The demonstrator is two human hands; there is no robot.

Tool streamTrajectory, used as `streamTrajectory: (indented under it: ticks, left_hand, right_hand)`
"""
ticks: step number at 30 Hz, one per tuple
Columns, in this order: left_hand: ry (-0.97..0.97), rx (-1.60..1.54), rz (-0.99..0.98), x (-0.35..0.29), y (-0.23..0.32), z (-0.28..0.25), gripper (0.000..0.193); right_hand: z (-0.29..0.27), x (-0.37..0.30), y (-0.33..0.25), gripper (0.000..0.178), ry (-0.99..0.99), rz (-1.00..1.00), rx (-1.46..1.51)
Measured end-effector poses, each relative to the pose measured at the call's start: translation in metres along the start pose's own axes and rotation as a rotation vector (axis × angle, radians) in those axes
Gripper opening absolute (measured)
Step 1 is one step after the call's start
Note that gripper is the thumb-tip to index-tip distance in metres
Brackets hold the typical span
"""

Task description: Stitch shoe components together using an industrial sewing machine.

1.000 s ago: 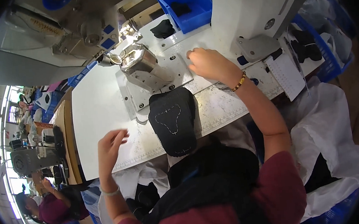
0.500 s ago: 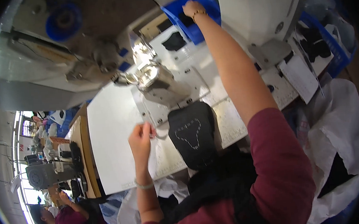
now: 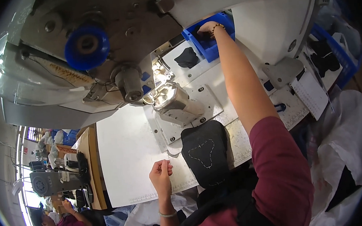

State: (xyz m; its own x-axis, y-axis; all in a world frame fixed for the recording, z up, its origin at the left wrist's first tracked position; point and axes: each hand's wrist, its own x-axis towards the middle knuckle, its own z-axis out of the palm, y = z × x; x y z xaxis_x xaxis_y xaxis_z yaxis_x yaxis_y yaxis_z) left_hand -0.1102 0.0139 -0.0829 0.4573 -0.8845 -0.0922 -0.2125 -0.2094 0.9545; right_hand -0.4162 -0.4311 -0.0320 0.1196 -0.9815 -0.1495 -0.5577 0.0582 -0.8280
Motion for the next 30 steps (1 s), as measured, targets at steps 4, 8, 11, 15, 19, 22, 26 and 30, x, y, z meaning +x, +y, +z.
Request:
streamTrajectory:
  ticks: [4,8,11,15,19,22,26,30]
  left_hand:
    - [-0.022,0.002,0.030,-0.001,0.001,0.006,0.020]
    - [0.005,0.006,0.037,-0.003,0.003,0.011,0.019]
    - [-0.027,-0.034,0.074,-0.005,0.010,0.023,0.018]
    - [0.080,0.026,0.043,-0.006,0.004,0.008,0.017]
    - [0.007,0.018,0.082,-0.008,0.009,0.023,0.016]
    - [0.023,0.029,0.083,-0.006,0.008,0.022,0.016]
    - [0.100,0.032,0.064,-0.007,0.006,0.013,0.017]
    - [0.051,0.021,0.076,-0.009,0.009,0.021,0.017]
  right_hand:
    - [-0.028,-0.015,0.004,0.062,0.001,0.129,0.021]
    - [-0.022,0.034,0.022,0.099,0.133,0.070,-0.161]
    - [-0.043,0.058,0.032,0.085,0.308,0.118,-0.484]
    - [0.017,0.038,-0.011,0.055,0.127,-0.161,-0.556]
    - [-0.013,0.062,0.049,0.040,0.337,-0.198,-0.723]
    - [-0.008,0.060,0.045,0.038,0.359,-0.223,-0.613]
    - [0.010,0.027,0.010,0.039,0.217,-0.240,-0.461]
    - [-0.016,0.048,0.022,0.041,0.225,-0.138,-0.252]
